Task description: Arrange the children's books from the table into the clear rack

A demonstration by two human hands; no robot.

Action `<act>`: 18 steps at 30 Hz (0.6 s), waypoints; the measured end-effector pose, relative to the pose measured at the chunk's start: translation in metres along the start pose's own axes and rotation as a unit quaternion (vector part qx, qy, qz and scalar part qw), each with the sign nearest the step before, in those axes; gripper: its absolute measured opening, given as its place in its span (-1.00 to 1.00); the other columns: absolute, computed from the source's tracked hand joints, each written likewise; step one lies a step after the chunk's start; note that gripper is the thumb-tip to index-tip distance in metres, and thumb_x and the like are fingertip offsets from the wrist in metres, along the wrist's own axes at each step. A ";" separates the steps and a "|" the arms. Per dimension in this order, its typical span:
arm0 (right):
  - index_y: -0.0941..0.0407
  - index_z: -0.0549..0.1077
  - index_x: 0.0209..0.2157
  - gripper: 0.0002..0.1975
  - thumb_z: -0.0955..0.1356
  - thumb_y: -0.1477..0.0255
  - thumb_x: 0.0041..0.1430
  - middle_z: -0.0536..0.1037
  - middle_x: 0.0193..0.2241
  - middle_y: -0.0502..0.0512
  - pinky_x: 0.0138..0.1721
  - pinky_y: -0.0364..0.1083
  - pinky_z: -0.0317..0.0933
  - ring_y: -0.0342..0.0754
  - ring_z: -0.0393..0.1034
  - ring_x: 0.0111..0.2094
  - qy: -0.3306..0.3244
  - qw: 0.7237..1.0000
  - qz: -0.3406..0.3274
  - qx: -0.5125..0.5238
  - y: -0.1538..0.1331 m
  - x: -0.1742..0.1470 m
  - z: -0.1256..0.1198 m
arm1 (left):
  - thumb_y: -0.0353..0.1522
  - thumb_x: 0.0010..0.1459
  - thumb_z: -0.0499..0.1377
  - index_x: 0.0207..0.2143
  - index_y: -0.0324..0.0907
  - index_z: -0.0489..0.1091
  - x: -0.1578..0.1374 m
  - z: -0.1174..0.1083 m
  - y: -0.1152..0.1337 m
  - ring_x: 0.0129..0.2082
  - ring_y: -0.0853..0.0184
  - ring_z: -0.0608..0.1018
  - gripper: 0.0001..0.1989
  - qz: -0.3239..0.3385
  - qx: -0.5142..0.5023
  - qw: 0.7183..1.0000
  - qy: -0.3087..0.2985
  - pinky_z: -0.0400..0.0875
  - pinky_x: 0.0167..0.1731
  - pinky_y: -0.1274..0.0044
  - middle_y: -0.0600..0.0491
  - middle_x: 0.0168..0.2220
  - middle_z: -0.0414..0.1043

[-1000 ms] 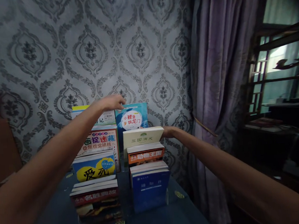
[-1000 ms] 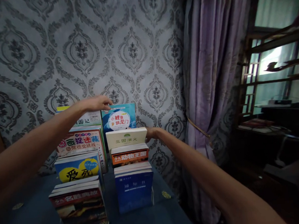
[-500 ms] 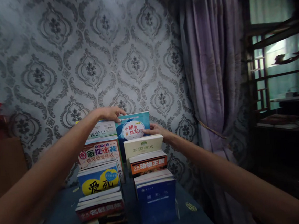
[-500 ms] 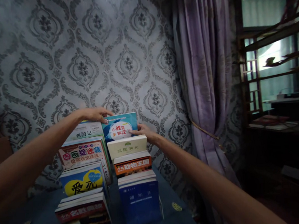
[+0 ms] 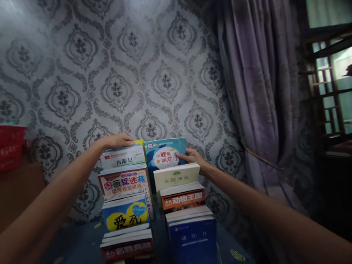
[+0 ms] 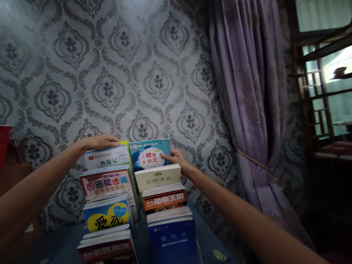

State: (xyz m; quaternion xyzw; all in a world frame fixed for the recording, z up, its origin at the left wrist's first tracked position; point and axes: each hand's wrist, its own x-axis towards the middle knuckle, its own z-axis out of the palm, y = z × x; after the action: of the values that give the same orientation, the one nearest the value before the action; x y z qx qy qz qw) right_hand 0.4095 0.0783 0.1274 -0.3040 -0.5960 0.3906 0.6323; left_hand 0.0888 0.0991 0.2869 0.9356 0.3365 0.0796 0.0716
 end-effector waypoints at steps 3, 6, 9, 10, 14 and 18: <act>0.12 0.56 -0.42 -0.57 0.60 0.15 -0.31 0.66 -0.46 0.08 -0.46 -0.10 0.42 -0.04 0.51 -0.53 0.005 1.000 0.000 -0.003 -0.003 -0.004 -0.001 | 0.01 0.15 0.05 -0.25 -0.18 0.41 -0.003 -0.002 -0.001 -0.33 0.31 0.45 -0.55 -0.014 -0.027 0.999 -0.009 0.27 -0.34 0.56 0.01 -0.30 0.50; 0.13 0.57 -0.43 -0.57 0.61 0.16 -0.31 0.66 -0.48 0.06 -0.43 -0.10 0.43 -0.05 0.51 -0.53 0.001 1.000 0.005 -0.002 -0.006 -0.006 0.000 | 0.00 0.16 0.04 -0.24 -0.17 0.39 -0.006 -0.002 0.003 -0.32 0.32 0.44 -0.56 -0.009 -0.019 1.000 -0.010 0.26 -0.35 0.57 0.02 -0.28 0.48; 0.14 0.57 -0.43 -0.59 0.62 0.20 -0.32 0.65 -0.49 0.05 -0.42 -0.10 0.43 -0.06 0.50 -0.54 -0.006 1.000 0.013 0.002 -0.007 -0.007 0.003 | -0.01 0.17 0.01 -0.29 -0.17 0.36 -0.005 0.002 0.009 -0.33 0.32 0.40 -0.58 0.011 0.018 1.000 -0.005 0.25 -0.35 0.57 0.04 -0.33 0.42; 0.13 0.57 -0.43 -0.60 0.61 0.21 -0.32 0.65 -0.49 0.04 -0.42 -0.10 0.42 -0.06 0.50 -0.54 -0.008 1.000 0.015 0.004 -0.007 -0.007 0.003 | -0.01 0.17 0.00 -0.33 -0.18 0.34 -0.004 0.004 0.011 -0.34 0.32 0.39 -0.58 0.013 0.035 0.999 0.003 0.24 -0.35 0.56 0.05 -0.36 0.39; 0.13 0.58 -0.42 -0.61 0.61 0.21 -0.29 0.66 -0.47 0.05 -0.40 -0.13 0.41 -0.07 0.51 -0.50 -0.017 0.999 0.026 0.012 -0.008 -0.007 0.006 | -0.03 0.17 -0.04 -0.47 -0.15 0.20 0.001 0.009 0.015 -0.41 0.33 0.30 -0.61 0.013 0.087 0.995 0.044 0.19 -0.40 0.53 0.08 -0.46 0.26; 0.13 0.57 -0.41 -0.59 0.62 0.21 -0.30 0.66 -0.47 0.07 -0.41 -0.12 0.42 -0.06 0.52 -0.50 -0.031 0.998 0.042 0.026 -0.007 -0.006 0.009 | -0.07 0.18 -0.07 -0.52 -0.15 0.13 0.002 0.013 0.016 -0.45 0.34 0.26 -0.63 0.021 0.108 0.991 0.073 0.15 -0.43 0.52 0.08 -0.48 0.21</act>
State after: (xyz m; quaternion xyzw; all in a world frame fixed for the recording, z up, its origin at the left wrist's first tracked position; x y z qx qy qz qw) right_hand 0.4014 0.0686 0.1310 -0.3000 -0.5917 0.4409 0.6046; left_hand 0.1026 0.0872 0.2769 0.9365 0.3274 0.1124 -0.0563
